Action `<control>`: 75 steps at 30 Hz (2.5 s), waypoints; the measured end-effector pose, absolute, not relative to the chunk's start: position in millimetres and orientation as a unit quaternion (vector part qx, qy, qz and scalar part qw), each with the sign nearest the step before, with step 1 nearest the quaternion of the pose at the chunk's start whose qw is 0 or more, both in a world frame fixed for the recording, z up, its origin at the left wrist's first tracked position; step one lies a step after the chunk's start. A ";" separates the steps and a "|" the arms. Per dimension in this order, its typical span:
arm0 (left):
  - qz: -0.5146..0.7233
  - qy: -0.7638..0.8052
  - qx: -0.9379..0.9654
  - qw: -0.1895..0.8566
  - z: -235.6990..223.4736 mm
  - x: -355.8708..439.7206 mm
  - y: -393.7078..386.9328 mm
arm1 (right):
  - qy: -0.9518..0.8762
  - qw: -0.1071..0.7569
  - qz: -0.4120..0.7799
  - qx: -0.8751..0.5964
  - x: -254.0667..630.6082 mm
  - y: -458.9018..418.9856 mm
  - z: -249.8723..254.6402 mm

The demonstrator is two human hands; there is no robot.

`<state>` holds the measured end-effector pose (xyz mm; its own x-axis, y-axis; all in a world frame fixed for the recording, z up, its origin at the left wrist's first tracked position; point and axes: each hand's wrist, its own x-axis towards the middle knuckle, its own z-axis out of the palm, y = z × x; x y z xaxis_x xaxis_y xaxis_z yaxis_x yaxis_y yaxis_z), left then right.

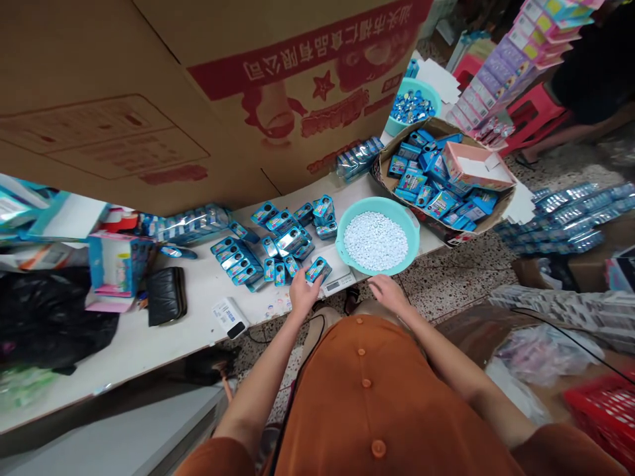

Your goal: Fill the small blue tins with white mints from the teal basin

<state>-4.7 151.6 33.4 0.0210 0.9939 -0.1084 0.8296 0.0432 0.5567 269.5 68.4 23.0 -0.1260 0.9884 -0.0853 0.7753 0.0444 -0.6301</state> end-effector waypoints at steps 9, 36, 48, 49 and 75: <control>0.161 0.714 0.643 0.224 48.8 -7.1 123.2 | -0.725 -0.154 0.358 -0.568 203.5 91.5 -18.3; 0.163 0.743 0.612 0.216 52.1 -17.3 114.3 | -0.702 -0.222 0.398 -0.548 184.0 98.8 -16.9; 0.160 0.737 0.615 0.232 53.8 -14.0 114.9 | -0.694 -0.233 0.403 -0.549 181.6 107.0 -15.0; 0.160 0.734 0.617 0.233 54.2 -13.2 114.6 | -0.693 -0.237 0.403 -0.548 180.1 108.7 -15.0; 0.159 0.720 0.634 0.232 46.2 -9.6 125.8 | -0.708 -0.087 0.406 -0.571 222.8 87.7 29.4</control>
<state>-9.6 125.8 46.2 -0.0887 0.9871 -0.1330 0.8394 0.1460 0.5236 222.8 87.7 29.4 -0.3318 0.7384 -0.5871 0.8797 0.0174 -0.4752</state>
